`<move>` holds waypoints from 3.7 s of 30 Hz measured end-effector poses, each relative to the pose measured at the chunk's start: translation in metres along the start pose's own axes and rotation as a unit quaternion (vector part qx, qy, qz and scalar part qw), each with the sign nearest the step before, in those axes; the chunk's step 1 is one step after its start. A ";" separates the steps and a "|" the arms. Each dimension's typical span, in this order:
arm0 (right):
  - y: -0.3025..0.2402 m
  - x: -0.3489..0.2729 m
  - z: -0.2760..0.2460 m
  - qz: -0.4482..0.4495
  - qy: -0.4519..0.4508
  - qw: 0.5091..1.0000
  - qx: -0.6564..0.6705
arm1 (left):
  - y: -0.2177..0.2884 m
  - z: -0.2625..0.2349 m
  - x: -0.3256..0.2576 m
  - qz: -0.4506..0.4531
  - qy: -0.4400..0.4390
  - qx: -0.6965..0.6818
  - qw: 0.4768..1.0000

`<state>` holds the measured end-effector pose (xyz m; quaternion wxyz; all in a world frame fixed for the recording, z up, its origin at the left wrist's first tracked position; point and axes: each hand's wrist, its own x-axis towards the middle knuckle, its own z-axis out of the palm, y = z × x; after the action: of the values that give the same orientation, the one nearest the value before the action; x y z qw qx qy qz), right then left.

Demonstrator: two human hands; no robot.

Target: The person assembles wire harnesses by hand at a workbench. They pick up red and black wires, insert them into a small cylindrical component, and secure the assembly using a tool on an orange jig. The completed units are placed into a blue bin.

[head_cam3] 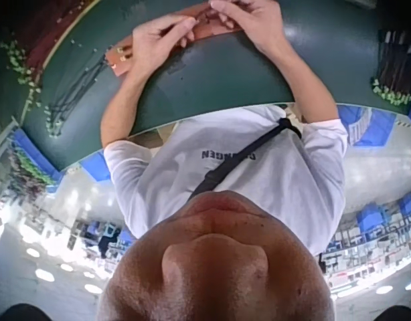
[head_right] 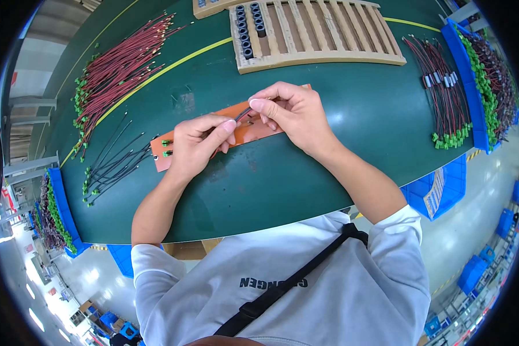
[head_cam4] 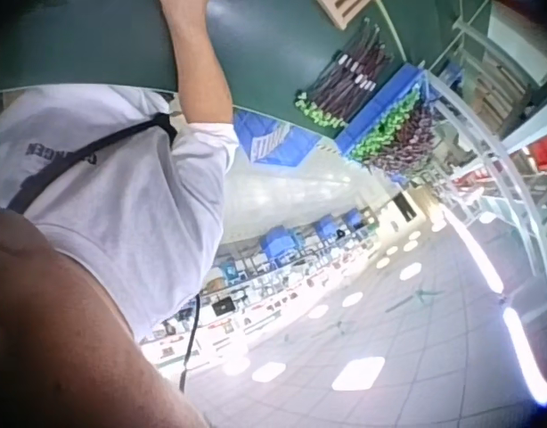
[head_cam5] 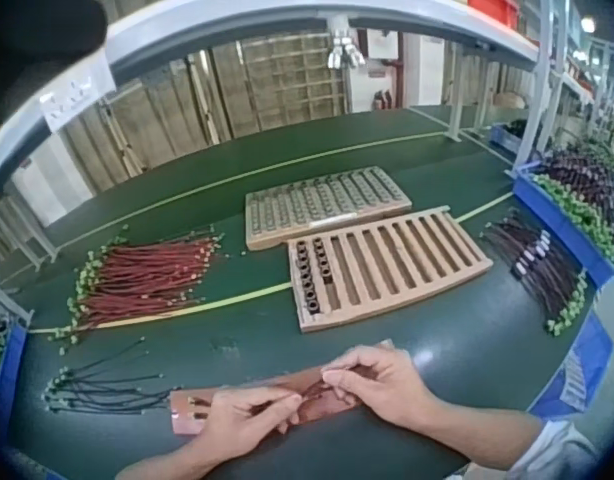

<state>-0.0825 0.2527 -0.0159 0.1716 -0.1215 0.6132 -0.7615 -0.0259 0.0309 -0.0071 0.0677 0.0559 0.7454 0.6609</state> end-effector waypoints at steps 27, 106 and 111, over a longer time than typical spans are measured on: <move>0.000 -0.001 0.007 0.000 -0.031 0.998 -0.061 | -0.002 -0.001 -0.004 -0.007 0.015 -0.030 0.999; 0.000 -0.007 -0.045 -0.164 0.059 0.888 -0.426 | 0.006 0.018 0.015 0.001 0.057 0.167 0.984; -0.002 -0.009 -0.049 -0.150 0.043 0.897 -0.415 | 0.021 0.006 0.034 -0.062 -0.014 0.172 0.983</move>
<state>-0.0944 0.3004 -0.0249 -0.0371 -0.2388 0.8547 -0.4594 -0.0581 0.0448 0.0121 0.1086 0.0298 0.8486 0.5169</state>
